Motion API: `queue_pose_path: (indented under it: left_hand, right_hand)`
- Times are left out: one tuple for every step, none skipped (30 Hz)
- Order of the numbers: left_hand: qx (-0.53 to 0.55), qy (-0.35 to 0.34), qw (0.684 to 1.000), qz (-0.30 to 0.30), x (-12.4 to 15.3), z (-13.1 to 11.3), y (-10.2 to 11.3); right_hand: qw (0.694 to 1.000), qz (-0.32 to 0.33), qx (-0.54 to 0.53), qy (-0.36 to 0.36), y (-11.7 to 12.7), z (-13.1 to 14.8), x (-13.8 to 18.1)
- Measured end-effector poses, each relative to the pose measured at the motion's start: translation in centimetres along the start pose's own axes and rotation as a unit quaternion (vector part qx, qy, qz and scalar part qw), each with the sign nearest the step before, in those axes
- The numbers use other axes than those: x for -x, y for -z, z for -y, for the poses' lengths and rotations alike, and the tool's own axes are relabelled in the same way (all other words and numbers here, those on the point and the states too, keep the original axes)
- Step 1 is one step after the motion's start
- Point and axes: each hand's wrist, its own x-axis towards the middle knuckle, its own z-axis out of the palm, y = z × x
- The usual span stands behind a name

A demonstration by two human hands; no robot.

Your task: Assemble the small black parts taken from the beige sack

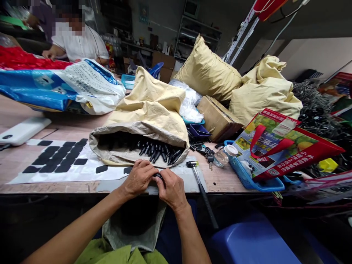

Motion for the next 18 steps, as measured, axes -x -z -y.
queue_pose_path:
  left_hand:
    - [0.0,-0.002,1.0,-0.002,0.1,-0.1,0.0]
    - [0.002,-0.002,1.0,-0.004,0.1,-0.1,0.0]
    - [0.006,0.0,1.0,-0.006,0.2,-0.2,0.1]
    - [0.013,0.003,1.0,-0.008,0.2,-0.2,0.2]
    - [0.02,0.005,1.0,-0.011,0.2,-0.3,0.3]
    - [0.026,0.007,1.0,-0.012,0.3,-0.3,0.4]
    - [0.032,0.008,0.999,-0.014,0.3,-0.4,0.6]
    - [0.036,0.008,0.999,-0.015,0.3,-0.4,0.7]
    - [0.039,0.008,0.999,-0.016,0.4,-0.4,0.7]
    - [0.041,0.008,0.999,-0.016,0.4,-0.4,0.7]
    - [0.043,0.008,0.999,-0.016,0.3,-0.4,0.7]
    - [0.044,0.009,0.999,-0.014,0.3,-0.4,0.7]
    - [0.044,0.01,0.999,-0.01,0.3,-0.3,0.6]
    - [0.044,0.011,0.999,-0.004,0.3,-0.3,0.5]
    - [0.043,0.011,0.999,0.004,0.2,-0.2,0.5]
    - [0.043,0.012,0.999,0.012,0.2,-0.2,0.5]
    - [0.042,0.013,0.999,0.018,0.2,-0.2,0.5]
    - [0.042,0.015,0.999,0.022,0.1,-0.2,0.5]
  right_hand:
    - [1.0,-0.006,0.013,0.002,-0.1,0.1,0.0]
    - [1.0,-0.014,0.024,0.006,-0.2,0.3,0.0]
    - [0.999,-0.024,0.034,0.011,-0.4,0.5,-0.1]
    - [0.998,-0.034,0.043,0.016,-0.4,0.7,-0.2]
    - [0.998,-0.041,0.049,0.021,-0.5,0.9,-0.4]
    - [0.997,-0.047,0.052,0.026,-0.6,1.1,-0.5]
    - [0.997,-0.049,0.053,0.031,-0.6,1.3,-0.6]
    - [0.997,-0.051,0.051,0.035,-0.6,1.3,-0.7]
    - [0.997,-0.052,0.047,0.037,-0.6,1.3,-0.8]
    - [0.997,-0.052,0.041,0.037,-0.5,1.2,-0.7]
    - [0.998,-0.05,0.031,0.035,-0.5,1.1,-0.7]
    - [0.998,-0.045,0.019,0.031,-0.4,0.9,-0.5]
    - [0.999,-0.038,0.005,0.026,-0.3,0.6,-0.4]
    - [0.999,-0.029,-0.012,0.02,-0.2,0.4,-0.2]
    - [0.999,-0.019,-0.03,0.016,-0.1,0.2,0.0]
    - [0.999,-0.011,-0.049,0.012,0.0,-0.1,0.2]
    - [0.998,-0.006,-0.068,0.009,0.1,-0.2,0.4]
    - [0.996,-0.004,-0.086,0.007,0.2,-0.4,0.5]
